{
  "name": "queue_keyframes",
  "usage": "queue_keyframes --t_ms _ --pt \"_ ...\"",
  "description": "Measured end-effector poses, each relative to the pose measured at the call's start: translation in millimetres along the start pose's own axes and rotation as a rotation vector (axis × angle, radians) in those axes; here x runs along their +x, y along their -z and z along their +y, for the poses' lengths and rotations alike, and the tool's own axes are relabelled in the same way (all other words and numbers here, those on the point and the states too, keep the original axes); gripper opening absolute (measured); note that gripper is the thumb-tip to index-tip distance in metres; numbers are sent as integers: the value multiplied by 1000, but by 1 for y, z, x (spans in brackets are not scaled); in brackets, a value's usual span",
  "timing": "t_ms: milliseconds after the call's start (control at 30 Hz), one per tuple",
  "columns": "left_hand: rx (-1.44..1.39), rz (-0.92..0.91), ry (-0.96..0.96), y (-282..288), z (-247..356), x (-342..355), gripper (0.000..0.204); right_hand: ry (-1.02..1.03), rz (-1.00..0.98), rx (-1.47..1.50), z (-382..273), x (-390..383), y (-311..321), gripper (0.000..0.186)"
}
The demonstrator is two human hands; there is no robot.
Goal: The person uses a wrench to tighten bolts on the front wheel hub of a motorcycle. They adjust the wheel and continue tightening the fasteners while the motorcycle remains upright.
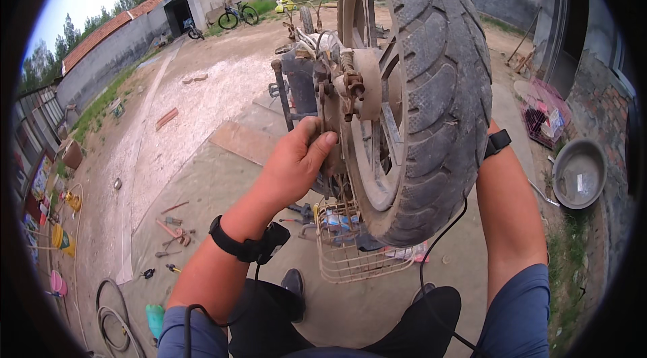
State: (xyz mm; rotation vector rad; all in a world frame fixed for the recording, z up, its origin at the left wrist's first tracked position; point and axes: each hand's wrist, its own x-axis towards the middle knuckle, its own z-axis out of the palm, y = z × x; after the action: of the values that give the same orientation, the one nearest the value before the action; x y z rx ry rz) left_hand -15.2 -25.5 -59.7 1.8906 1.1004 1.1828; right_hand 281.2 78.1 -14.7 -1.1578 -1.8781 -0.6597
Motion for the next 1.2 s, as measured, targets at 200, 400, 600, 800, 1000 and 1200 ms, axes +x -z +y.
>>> queue_keyframes --t_ms 200,400,600,800,1000,1200 --pt "210 120 -268 4 -31 23 19 5 -1 92 -8 0 6 20" --pt "391 156 -218 7 -40 21 20 13 44 119 -5 2 3 18" --pt "163 9 -37 17 -36 -8 25 71 94 114 -3 3 1 17" --pt "-190 -159 206 20 26 -20 32 20 100 108 -8 1 4 19" --pt "-321 -147 263 17 41 -20 37 49 104 82 -6 0 0 22" --pt "-383 -111 285 10 43 -11 35 11 110 95 -8 0 1 22"
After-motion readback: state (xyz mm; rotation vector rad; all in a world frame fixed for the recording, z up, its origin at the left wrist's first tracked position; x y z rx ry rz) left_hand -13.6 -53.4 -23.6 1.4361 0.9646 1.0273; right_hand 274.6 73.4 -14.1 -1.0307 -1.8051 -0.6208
